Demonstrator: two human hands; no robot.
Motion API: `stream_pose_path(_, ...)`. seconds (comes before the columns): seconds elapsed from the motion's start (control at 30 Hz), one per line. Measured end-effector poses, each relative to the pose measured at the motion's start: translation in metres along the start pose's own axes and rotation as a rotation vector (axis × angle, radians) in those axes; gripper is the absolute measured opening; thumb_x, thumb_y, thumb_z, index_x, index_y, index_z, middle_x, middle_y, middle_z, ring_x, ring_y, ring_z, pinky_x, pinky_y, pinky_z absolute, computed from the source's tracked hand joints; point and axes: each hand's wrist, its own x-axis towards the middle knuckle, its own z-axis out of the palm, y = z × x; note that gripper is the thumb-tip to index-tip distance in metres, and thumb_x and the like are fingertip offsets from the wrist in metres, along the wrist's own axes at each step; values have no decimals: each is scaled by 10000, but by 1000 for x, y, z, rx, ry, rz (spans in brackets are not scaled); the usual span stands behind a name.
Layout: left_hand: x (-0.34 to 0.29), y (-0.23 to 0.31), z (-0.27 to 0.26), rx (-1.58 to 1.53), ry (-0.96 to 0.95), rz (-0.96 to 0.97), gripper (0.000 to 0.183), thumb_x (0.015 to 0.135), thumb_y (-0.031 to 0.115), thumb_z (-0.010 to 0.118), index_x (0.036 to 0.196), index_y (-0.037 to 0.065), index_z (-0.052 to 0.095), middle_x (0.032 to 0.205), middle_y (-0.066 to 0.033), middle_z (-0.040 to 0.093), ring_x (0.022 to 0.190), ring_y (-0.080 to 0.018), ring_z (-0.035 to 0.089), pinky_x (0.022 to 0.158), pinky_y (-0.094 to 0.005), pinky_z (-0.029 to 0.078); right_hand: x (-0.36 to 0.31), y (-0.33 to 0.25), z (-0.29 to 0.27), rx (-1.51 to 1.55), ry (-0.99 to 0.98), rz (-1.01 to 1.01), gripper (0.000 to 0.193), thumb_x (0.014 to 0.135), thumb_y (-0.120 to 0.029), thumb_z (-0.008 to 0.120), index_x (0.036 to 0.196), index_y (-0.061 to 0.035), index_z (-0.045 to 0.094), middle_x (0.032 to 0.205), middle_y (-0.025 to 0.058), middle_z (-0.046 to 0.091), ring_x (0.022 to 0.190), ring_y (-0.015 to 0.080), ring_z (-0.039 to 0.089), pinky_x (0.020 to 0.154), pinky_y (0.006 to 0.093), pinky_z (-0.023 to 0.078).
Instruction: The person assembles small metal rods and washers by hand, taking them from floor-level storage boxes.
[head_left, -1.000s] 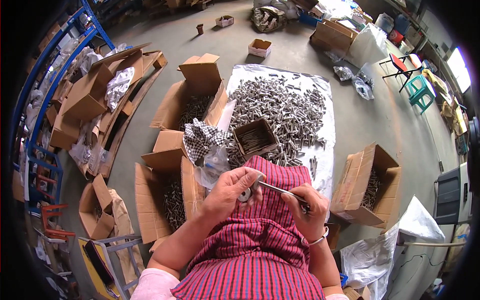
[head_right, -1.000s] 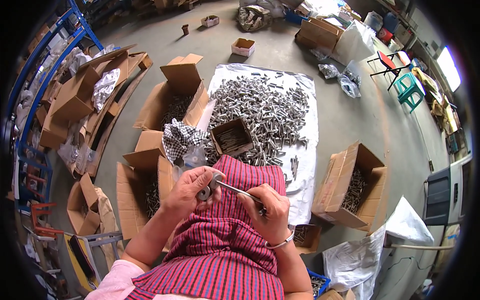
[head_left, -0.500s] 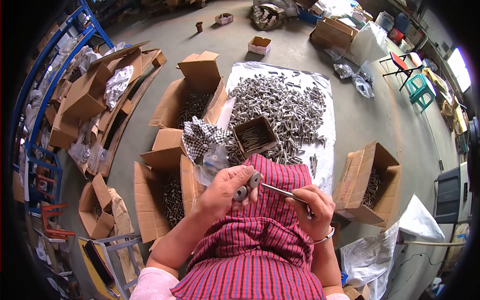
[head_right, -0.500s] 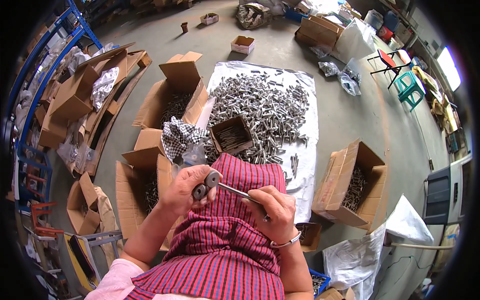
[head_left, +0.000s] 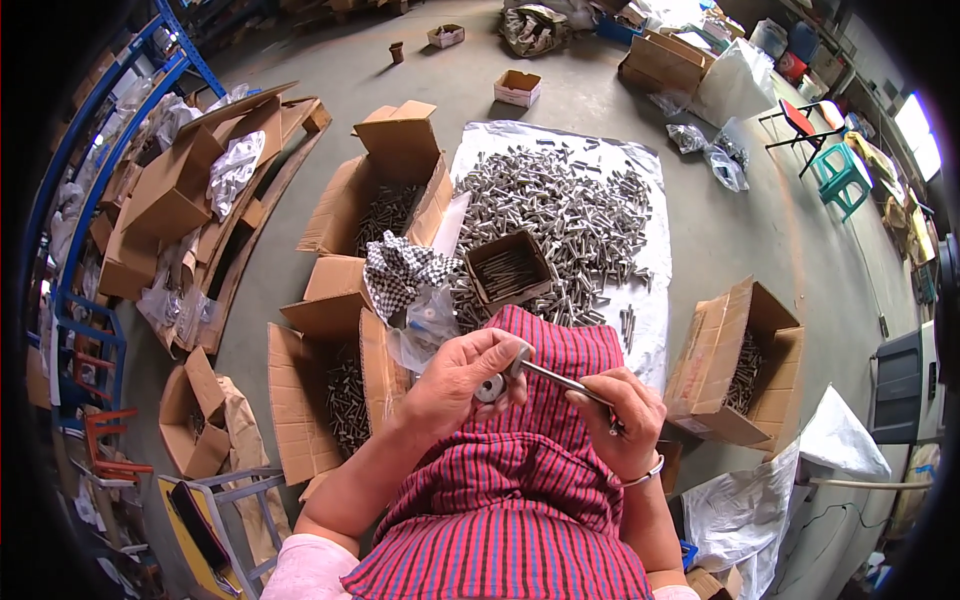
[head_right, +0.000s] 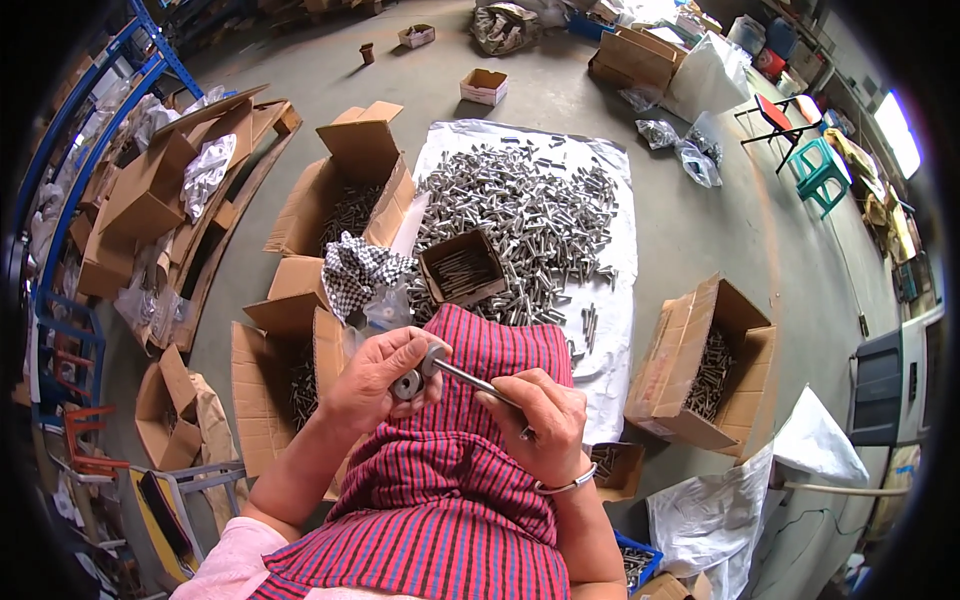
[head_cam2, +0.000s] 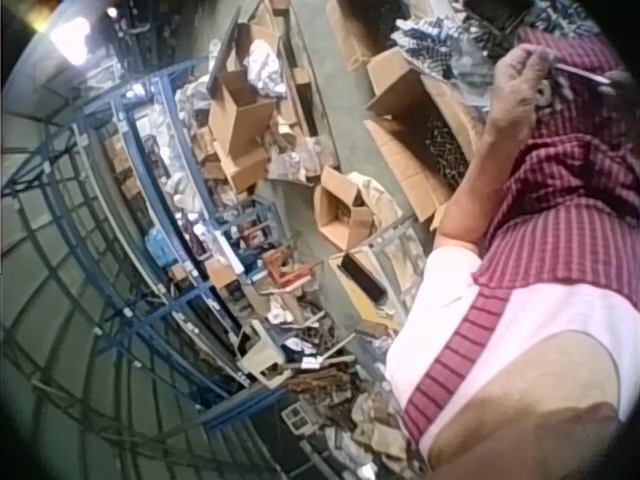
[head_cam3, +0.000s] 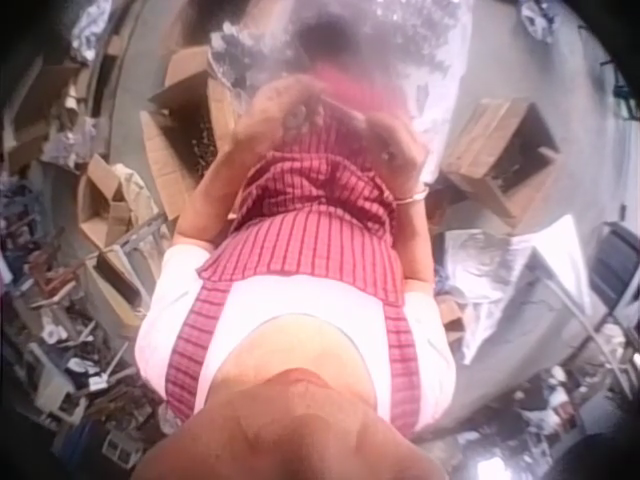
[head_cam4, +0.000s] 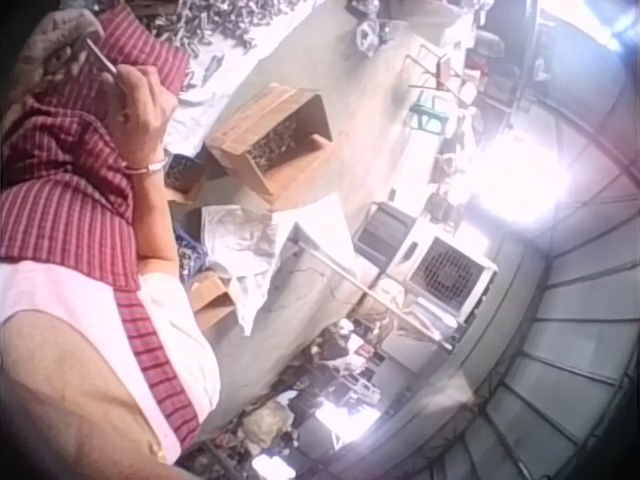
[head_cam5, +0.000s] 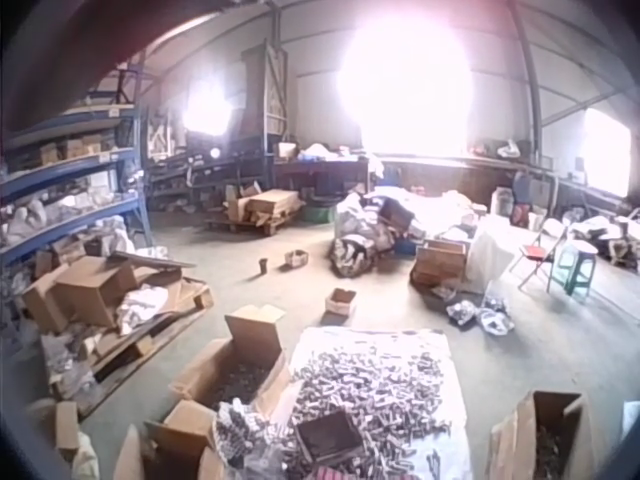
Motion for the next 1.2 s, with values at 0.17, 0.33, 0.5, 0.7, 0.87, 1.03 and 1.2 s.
stream_pose_path(0.17, 2, 3, -2, 44, -29, 72, 218, 895, 168, 535, 1049, 13, 535, 785, -74, 618, 581, -58, 527, 446, -164, 389, -5, -1, 5, 125, -13, 313, 131, 773, -63, 665, 696, -5, 576, 560, 75, 528, 464, 126, 504, 410, 241, 347)
stream_pose_path(0.33, 0, 11, -1, 146, -41, 102, 337, 863, 85, 561, 1174, -16, 479, 875, -71, 609, 631, -57, 525, 495, -171, 427, -10, -1, 11, 642, 26, 930, 307, 892, -213, 559, 646, -31, 577, 492, -26, 470, 404, 35, 383, 387, 196, 249)
stream_pose_path(0.5, 4, 9, 7, 60, 2, 176, 344, 858, 135, 591, 1149, -25, 498, 825, -37, 587, 599, -40, 513, 468, -160, 409, -13, 4, 15, 796, 85, 1002, 312, 889, -212, 562, 637, -29, 571, 484, -16, 467, 401, 35, 383, 377, 199, 254)
stream_pose_path(0.7, 13, 2, -11, 317, 60, -46, 403, 828, 222, 645, 1146, 19, 504, 765, -12, 582, 527, -14, 473, 397, -136, 323, -12, 3, 10, 649, 59, 859, 331, 892, -216, 558, 623, -23, 570, 476, -20, 461, 401, 30, 375, 376, 203, 250)
stream_pose_path(0.87, 11, 6, 6, 252, 81, 160, 290, 840, 111, 587, 1103, -6, 550, 805, -35, 582, 544, -22, 474, 413, -132, 335, -12, 8, 7, 581, 83, 843, 375, 904, -234, 536, 598, -17, 549, 457, -11, 441, 370, 45, 360, 362, 212, 234)
stream_pose_path(1.03, 16, 2, -9, 354, -46, -144, 454, 833, 164, 598, 1229, 10, 436, 948, -68, 541, 618, -47, 501, 438, -130, 347, -8, 9, 5, 562, 94, 807, 373, 902, -228, 539, 595, -18, 548, 462, -15, 443, 380, 41, 364, 367, 211, 235)
stream_pose_path(1.2, 21, -5, -13, 105, 19, 62, 323, 834, 201, 592, 1099, 28, 529, 857, -47, 563, 585, -26, 493, 442, -141, 345, -5, 14, 2, 443, 54, 706, 342, 893, -191, 549, 602, -13, 553, 472, -14, 459, 389, 45, 387, 376, 208, 255)
